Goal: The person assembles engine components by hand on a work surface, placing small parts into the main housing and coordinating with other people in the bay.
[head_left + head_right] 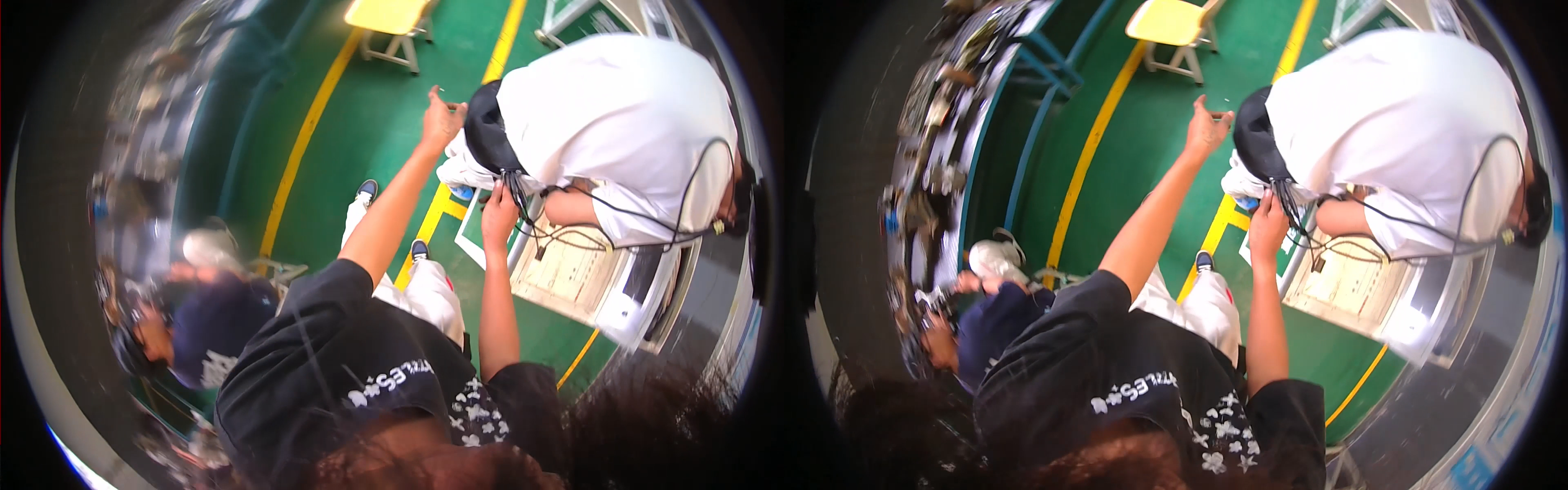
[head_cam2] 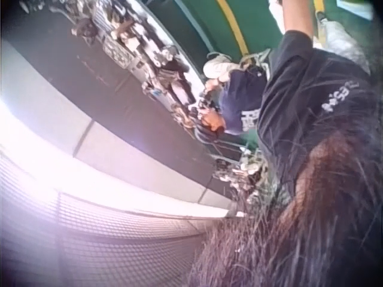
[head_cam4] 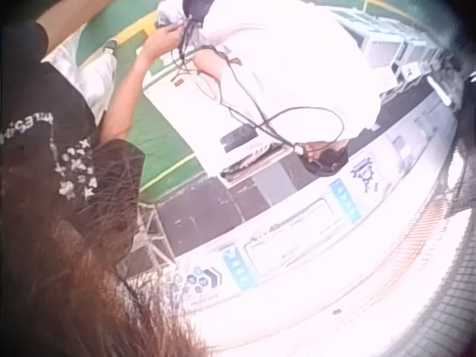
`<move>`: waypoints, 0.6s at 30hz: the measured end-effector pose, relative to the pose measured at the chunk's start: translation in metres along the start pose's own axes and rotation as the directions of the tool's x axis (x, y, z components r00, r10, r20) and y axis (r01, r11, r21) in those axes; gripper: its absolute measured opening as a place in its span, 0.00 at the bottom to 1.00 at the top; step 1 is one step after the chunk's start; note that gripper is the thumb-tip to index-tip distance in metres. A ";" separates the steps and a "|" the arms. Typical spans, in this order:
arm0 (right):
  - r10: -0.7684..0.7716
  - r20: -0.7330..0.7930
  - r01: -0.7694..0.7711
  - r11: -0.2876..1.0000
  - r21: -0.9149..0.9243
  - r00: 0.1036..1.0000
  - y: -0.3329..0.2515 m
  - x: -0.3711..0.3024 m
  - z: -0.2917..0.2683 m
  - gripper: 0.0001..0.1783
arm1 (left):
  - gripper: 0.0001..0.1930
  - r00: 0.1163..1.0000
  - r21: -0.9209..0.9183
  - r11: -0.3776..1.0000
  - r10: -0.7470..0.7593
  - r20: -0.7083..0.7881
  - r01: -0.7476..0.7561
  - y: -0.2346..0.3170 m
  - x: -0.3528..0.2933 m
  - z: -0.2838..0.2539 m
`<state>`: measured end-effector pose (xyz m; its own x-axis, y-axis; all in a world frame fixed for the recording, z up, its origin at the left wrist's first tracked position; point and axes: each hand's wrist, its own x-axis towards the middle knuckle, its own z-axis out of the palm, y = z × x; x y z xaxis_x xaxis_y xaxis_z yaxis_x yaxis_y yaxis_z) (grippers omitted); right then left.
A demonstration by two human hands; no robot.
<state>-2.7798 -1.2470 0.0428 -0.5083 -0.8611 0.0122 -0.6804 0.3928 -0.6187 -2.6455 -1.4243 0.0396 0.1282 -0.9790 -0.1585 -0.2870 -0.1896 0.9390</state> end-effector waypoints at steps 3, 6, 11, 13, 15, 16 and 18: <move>0.092 0.492 -0.142 0.988 0.065 0.866 0.011 -0.047 0.000 0.25 | 0.37 0.992 -0.273 0.961 -0.065 -0.104 0.034 -0.010 -0.080 -0.033; -0.094 0.740 0.101 0.994 0.035 0.666 0.112 -0.118 0.025 0.26 | 0.28 0.977 -0.089 0.992 -0.103 -0.186 0.087 -0.089 -0.203 -0.069; 0.053 0.932 0.006 0.998 -0.059 0.358 0.159 -0.240 0.000 0.19 | 0.26 0.745 0.213 0.741 -0.662 0.075 0.637 -0.278 -0.513 -0.195; 0.106 0.968 0.045 0.992 -0.120 0.228 0.156 -0.277 -0.003 0.20 | 0.27 0.680 -0.009 0.691 -0.713 -0.174 0.722 -0.350 -0.667 -0.237; 0.120 0.968 0.264 0.948 -0.178 0.222 0.146 -0.298 -0.018 0.21 | 0.25 0.490 -0.279 0.539 -0.841 -0.228 0.795 -0.379 -0.793 -0.262; 0.107 0.987 0.349 0.926 -0.142 0.120 0.134 -0.324 -0.012 0.21 | 0.26 0.355 -0.364 0.577 -0.777 -0.520 0.731 -0.418 -0.892 -0.257; 0.184 0.975 0.298 0.931 -0.212 0.121 0.132 -0.370 0.006 0.22 | 0.26 0.126 -0.513 0.629 -0.695 -0.708 0.585 -0.446 -1.008 -0.271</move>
<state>-2.6785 -0.8784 -0.0480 0.3284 -0.3466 -0.8787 -0.8967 0.1780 -0.4053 -2.3898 -0.3324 -0.1367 0.8876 0.0609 -0.4566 0.3813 -0.6534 0.6540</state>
